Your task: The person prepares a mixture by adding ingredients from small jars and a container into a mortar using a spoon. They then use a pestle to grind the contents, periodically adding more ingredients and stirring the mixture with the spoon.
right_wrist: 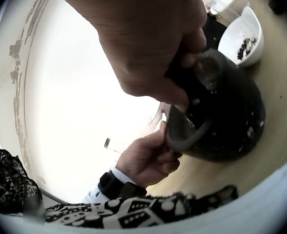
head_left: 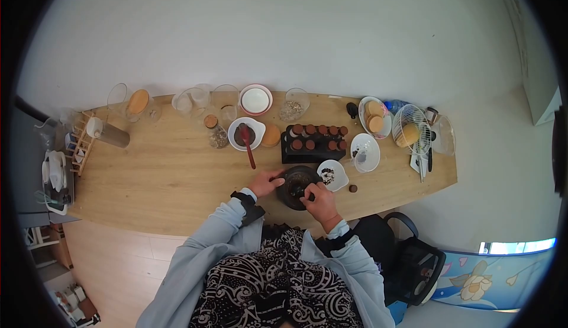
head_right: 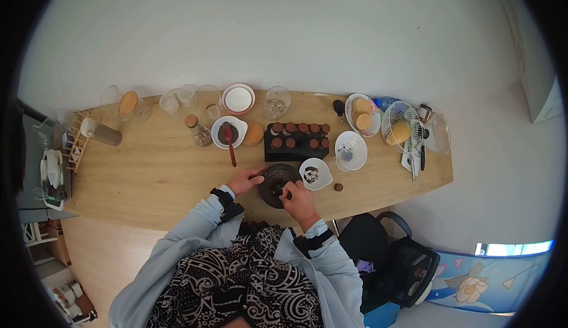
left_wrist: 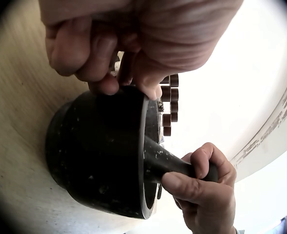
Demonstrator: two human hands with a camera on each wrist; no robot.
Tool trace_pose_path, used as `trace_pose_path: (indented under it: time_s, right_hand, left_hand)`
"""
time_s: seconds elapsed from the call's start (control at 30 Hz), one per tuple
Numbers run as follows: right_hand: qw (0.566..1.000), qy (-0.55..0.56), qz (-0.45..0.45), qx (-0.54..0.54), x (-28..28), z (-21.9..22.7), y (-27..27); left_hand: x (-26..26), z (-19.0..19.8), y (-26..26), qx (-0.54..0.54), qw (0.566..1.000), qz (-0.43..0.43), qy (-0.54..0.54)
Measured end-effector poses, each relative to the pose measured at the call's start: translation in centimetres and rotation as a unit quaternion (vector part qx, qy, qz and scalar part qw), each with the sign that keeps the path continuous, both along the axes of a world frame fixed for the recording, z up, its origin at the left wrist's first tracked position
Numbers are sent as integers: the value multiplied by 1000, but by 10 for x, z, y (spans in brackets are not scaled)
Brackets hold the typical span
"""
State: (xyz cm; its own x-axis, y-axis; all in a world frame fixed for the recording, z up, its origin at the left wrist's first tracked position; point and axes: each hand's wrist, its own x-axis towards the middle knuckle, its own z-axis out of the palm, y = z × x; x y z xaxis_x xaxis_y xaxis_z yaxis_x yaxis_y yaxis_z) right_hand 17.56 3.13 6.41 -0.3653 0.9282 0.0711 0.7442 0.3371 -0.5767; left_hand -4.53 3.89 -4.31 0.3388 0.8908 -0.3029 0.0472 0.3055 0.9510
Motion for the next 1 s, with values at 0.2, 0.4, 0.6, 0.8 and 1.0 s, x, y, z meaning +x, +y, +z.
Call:
trace_pose_path:
  time_s: [0.2, 0.4, 0.6, 0.8, 1.0]
  right_hand:
    - [999, 20, -32, -19, 4, 11, 16]
    - [998, -25, -48, 18, 2, 21, 9]
    - [999, 17, -42, 6, -2, -6, 9]
    - [998, -1, -49, 33, -9, 2, 6]
    - [1000, -6, 0, -10, 3, 3, 13]
  left_hand:
    - [5, -8, -1, 28, 999, 30, 10]
    - [2, -1, 0, 0, 1000, 12, 17]
    - [3, -5, 0, 4, 1000, 19, -10]
    - [3, 1, -1, 2, 1000, 24, -16]
    - [2, 4, 1, -18, 1000, 14, 17]
